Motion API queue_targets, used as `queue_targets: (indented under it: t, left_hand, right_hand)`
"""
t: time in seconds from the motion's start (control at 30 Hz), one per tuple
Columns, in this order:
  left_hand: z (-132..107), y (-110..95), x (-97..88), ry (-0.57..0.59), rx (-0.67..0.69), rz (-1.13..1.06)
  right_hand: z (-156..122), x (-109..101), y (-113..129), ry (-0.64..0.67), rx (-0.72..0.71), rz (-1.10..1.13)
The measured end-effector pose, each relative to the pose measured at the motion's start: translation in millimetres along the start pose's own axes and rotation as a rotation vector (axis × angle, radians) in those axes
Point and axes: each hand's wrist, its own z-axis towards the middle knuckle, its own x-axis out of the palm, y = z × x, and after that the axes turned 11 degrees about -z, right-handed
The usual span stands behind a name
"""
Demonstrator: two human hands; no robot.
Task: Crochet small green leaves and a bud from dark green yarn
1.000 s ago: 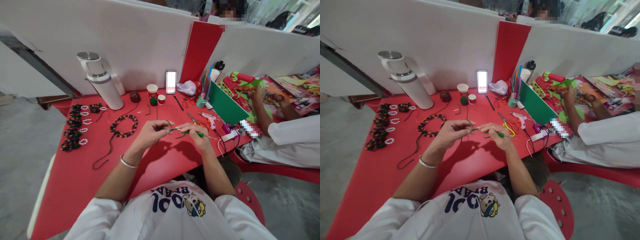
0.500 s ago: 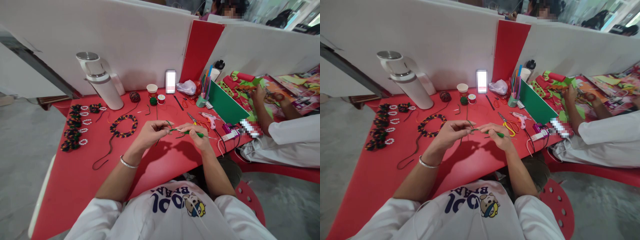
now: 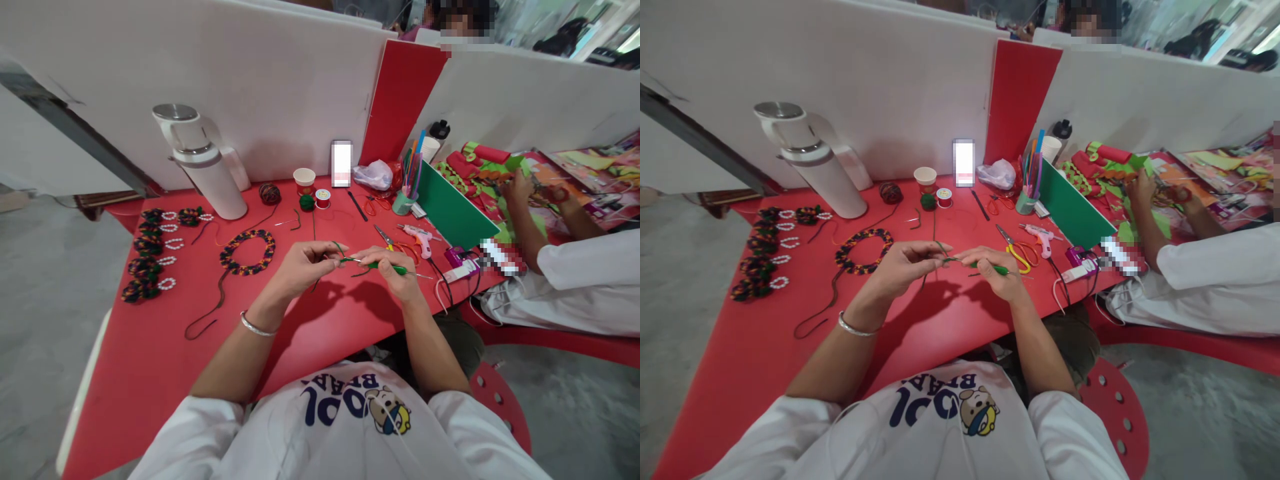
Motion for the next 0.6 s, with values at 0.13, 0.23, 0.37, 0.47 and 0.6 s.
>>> queue_targets:
  t: [0.13,0.23,0.37,0.47,0.6]
  left_hand:
    - [0.2,0.4,-0.8,-0.011,0.038,0.056]
    - [1.1,1.8,-1.2,-0.001,0.048,0.048]
    - [3.1,5.2,-0.5,-0.016,0.026,0.023]
    - [4.2,7.1,0.2,-0.055,0.019,-0.012]
    - [3.9,6.7,0.3,-0.061,-0.001,-0.037]
  right_hand:
    - [-0.5,0.2,-0.4,0.003,0.007,-0.005]
    - [-0.2,0.9,0.4,-0.001,0.010,-0.012]
    - [0.8,3.4,1.1,-0.009,0.010,-0.008]
    - [1.1,5.5,-0.1,-0.005,0.022,-0.010]
    - [0.2,6.7,-2.9,-0.010,0.045,0.007]
